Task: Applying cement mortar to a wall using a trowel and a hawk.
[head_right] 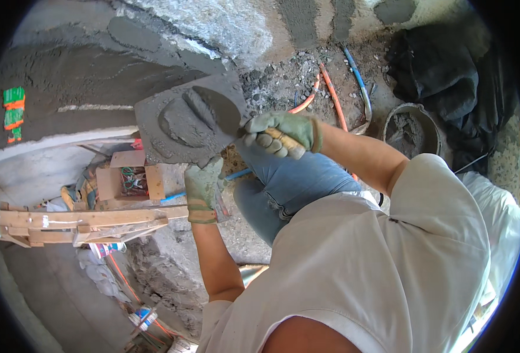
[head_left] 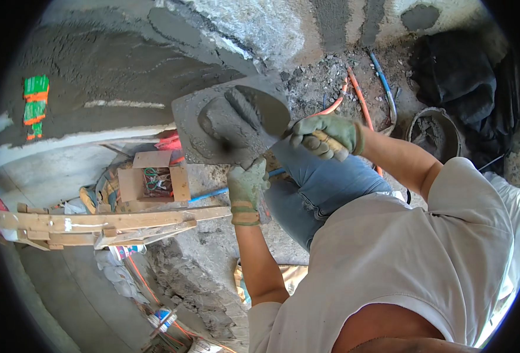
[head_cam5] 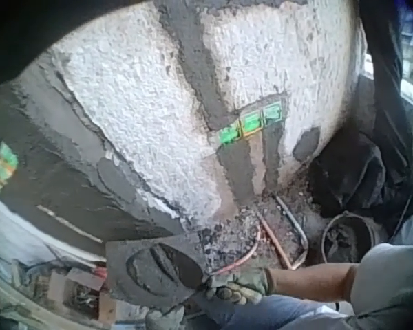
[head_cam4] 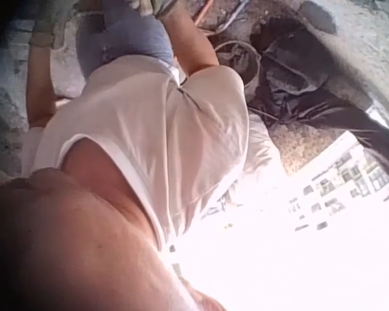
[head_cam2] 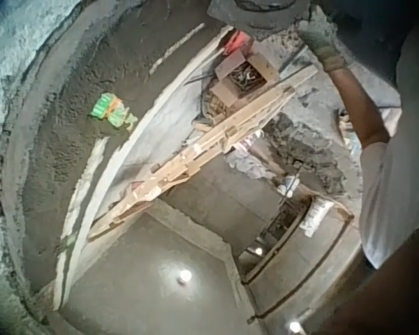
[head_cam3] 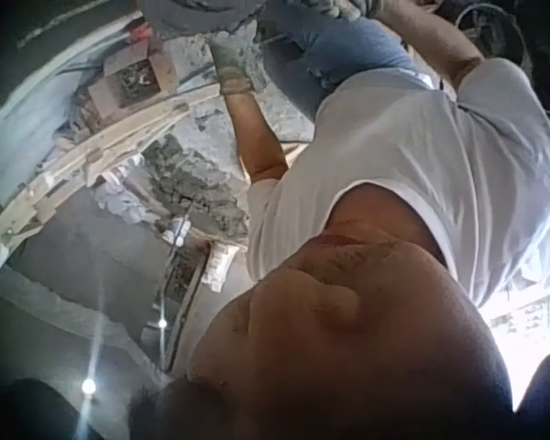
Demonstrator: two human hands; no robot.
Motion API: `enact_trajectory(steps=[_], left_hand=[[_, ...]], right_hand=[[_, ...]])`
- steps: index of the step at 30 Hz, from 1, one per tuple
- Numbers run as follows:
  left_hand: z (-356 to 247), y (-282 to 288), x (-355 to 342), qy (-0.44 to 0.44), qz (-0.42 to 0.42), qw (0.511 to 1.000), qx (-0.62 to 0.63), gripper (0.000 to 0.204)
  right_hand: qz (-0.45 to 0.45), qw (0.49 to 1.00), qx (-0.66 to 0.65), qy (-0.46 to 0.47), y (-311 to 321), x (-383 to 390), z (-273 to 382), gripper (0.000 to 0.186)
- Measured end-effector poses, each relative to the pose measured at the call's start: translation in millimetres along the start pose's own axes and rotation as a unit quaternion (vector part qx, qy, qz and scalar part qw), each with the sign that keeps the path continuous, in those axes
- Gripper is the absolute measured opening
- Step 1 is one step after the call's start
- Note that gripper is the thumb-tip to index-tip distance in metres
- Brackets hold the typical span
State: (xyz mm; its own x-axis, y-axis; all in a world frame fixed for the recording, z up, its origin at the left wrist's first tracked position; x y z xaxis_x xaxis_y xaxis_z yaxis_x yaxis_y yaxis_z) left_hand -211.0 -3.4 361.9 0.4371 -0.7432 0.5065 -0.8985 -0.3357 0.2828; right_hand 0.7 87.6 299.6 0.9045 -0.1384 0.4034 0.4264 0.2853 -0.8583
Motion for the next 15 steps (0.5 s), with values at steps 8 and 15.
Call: enact_trajectory(steps=[8, 15], left_hand=[[33, -1, -11, -0.010, 0.041, 0.999, -0.027, 0.022], [71, 33, -6, 0.029, -0.030, 0.983, 0.178, 0.020]], right_hand=[[0.525, 0.765, -0.346, -0.140, -15, -39, -30, 0.036], [0.168, 0.966, 0.006, 0.197, -31, -25, 40, 0.027]])
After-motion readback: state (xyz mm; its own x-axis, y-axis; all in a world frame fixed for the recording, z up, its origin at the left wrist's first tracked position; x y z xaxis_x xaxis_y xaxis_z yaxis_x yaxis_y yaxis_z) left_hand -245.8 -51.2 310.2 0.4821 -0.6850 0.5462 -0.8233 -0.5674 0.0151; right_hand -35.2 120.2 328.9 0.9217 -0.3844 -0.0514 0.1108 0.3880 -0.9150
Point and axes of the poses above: each hand's wrist, its own x-axis away from the middle knuckle, its own y-axis out of the back of the hand, z = x × y, the point moved 3 cm from there along -x, towards the middle knuckle, and after that the axes turned 8 degrees about -y, right-handed, at the moved point
